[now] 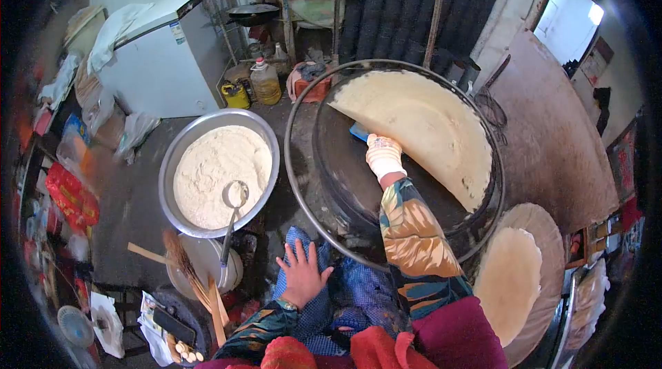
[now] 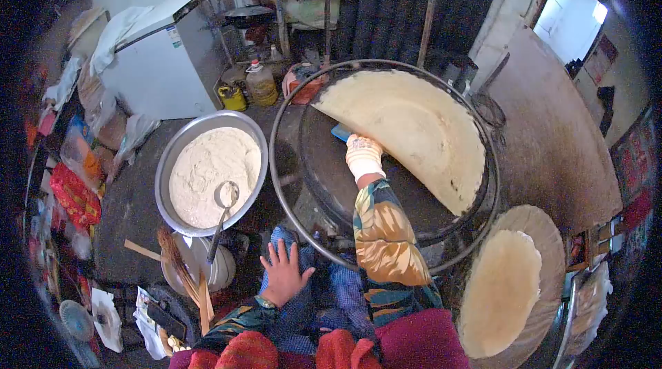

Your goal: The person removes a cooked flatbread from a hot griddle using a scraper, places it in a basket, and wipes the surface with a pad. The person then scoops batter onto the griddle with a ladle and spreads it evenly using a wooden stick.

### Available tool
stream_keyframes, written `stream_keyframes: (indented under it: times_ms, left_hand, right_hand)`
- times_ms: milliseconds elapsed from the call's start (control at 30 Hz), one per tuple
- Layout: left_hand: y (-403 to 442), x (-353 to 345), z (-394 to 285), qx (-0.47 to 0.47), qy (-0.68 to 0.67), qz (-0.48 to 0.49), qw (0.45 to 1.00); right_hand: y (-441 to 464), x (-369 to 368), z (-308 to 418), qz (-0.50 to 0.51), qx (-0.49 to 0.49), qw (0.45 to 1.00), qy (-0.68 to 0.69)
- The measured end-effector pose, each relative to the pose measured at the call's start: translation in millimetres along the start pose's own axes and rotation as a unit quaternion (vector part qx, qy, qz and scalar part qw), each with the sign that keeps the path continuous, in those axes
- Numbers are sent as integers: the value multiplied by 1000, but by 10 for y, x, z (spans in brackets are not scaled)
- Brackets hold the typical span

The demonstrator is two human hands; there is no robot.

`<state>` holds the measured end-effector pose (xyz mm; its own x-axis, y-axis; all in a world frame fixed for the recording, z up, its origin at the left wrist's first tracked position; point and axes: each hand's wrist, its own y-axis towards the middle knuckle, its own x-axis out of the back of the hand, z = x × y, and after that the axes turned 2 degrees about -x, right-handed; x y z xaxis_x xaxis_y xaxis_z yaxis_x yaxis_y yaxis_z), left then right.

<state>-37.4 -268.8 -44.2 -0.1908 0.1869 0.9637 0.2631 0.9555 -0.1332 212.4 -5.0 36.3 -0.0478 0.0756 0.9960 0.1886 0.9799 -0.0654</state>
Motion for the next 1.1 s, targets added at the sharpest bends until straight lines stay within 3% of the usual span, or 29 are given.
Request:
stream_keyframes:
  times_ms: [167, 233, 767, 933, 1100]
  left_hand:
    - [92, 28, -67, 3, -7, 24, 1000]
    - [128, 18, -81, 5, -11, 23, 1000]
    - [197, -33, -117, 27, -26, 42, 998]
    - [177, -50, -112, 33, -8, 30, 999]
    - [150, -28, -133, 16, -4, 21, 1000]
  right_hand:
    - [243, -3, -59, -43, -7, 999, -13]
    - [345, 51, -132, 9, -25, 998, 50]
    - [760, 114, -770, -26, -38, 999, 23]
    - [381, 78, -1370, -28, -61, 998, 3]
    - [-720, 14, -2298, -25, -139, 990, -6]
